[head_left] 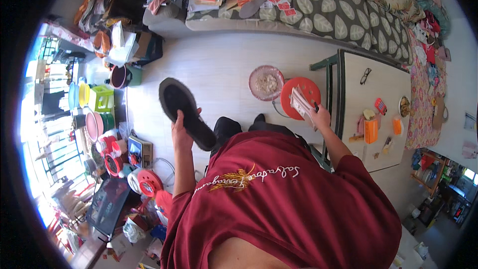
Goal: The person trims a grey shoe insole with a pair of scissors, then writes on a yellow piece of paper using a pen.
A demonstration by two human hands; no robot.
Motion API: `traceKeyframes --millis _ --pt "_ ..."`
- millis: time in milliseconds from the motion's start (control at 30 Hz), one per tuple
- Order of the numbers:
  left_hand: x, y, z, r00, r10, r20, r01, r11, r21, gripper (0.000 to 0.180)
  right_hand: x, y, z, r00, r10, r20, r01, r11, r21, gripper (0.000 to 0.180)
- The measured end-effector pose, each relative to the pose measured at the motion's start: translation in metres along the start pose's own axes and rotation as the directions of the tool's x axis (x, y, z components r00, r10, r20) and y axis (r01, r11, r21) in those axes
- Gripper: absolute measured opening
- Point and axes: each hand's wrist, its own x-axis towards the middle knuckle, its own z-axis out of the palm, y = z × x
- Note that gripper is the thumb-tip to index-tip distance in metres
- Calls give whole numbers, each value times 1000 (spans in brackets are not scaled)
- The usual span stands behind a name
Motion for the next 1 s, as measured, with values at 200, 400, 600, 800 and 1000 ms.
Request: traceKeyframes --millis 200,400,600,800,1000 --pt "140 49 -27 998 -60 -19 61 996 70 43 78 -51 17 972 132 -196 -116 989 91 38" --pt "314 88 47 965 -220 143 186 959 215 41 91 -102 49 862 386 -328 -327 919 220 37" --pt "433 129 175 843 -416 342 214 841 497 39 62 -150 57 697 688 -203 -619 720 313 35" --pt "480 79 253 719 -551 423 301 796 526 36 63 -148 75 563 792 -234 -663 603 443 33" --pt "485 19 347 649 -645 404 330 717 614 35 131 -107 17 367 896 -252 -562 429 707 35"
